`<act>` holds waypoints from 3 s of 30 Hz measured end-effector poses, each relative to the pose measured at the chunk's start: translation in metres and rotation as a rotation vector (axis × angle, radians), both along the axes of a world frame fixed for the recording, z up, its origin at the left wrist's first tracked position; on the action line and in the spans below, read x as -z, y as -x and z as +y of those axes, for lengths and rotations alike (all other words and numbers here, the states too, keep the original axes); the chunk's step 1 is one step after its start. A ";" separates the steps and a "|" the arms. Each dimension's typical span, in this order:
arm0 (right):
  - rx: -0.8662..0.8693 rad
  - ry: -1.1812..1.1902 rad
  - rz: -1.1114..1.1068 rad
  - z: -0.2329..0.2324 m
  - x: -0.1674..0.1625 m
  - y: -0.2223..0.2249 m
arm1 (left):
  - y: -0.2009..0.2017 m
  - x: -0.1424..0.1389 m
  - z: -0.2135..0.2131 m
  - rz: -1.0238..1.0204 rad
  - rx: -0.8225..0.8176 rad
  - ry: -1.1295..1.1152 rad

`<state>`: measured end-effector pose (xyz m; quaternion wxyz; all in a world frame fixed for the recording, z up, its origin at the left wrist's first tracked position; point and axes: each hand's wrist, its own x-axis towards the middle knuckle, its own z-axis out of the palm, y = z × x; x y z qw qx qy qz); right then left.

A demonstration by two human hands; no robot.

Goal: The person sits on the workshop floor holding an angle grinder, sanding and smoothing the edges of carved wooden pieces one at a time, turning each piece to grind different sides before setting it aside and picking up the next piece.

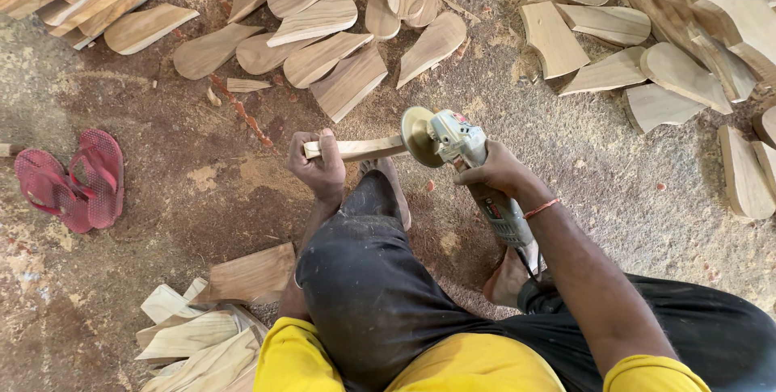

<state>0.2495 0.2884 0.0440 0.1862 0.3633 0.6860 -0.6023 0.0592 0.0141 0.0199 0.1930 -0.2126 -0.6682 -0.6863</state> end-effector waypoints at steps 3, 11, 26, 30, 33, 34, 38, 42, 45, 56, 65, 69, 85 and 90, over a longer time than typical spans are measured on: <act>-0.028 -0.066 -0.046 0.001 0.006 0.003 | 0.000 -0.001 0.001 0.008 -0.007 0.009; -0.115 -0.207 -0.090 0.015 0.013 -0.004 | -0.001 0.000 0.001 -0.022 -0.002 -0.005; -0.252 -0.703 -0.350 0.029 -0.047 -0.013 | 0.008 0.007 0.006 0.096 -0.033 0.074; -0.151 -0.463 -0.243 0.030 -0.036 -0.017 | 0.007 0.007 0.009 0.027 -0.026 0.033; -0.016 -0.177 -0.185 0.024 -0.020 -0.015 | 0.005 0.003 0.009 0.048 -0.047 0.068; -0.009 -0.133 -0.111 0.022 -0.015 -0.013 | 0.004 0.001 0.009 0.051 -0.050 0.074; 0.005 -0.005 0.038 0.013 0.000 -0.008 | 0.003 -0.003 0.009 0.072 -0.046 0.093; 0.008 0.011 0.050 0.008 0.005 -0.005 | 0.003 -0.004 0.009 0.035 -0.028 0.069; 0.017 0.000 -0.001 0.008 0.005 -0.004 | 0.004 -0.003 0.011 0.032 -0.005 0.057; -0.093 -0.168 -0.101 0.018 0.002 -0.007 | 0.006 0.004 0.012 0.039 -0.028 0.063; -0.202 -0.350 -0.192 0.029 -0.004 -0.005 | 0.008 0.008 0.011 0.025 -0.019 0.072; -0.268 -0.506 -0.267 0.034 -0.010 -0.006 | 0.010 0.009 0.012 0.025 -0.031 0.087; -0.130 -0.484 -0.348 0.075 0.000 -0.038 | 0.030 0.032 0.003 0.037 0.021 -0.027; 0.039 -0.360 -0.191 0.084 0.017 -0.064 | 0.041 0.044 -0.017 -0.157 -0.075 0.017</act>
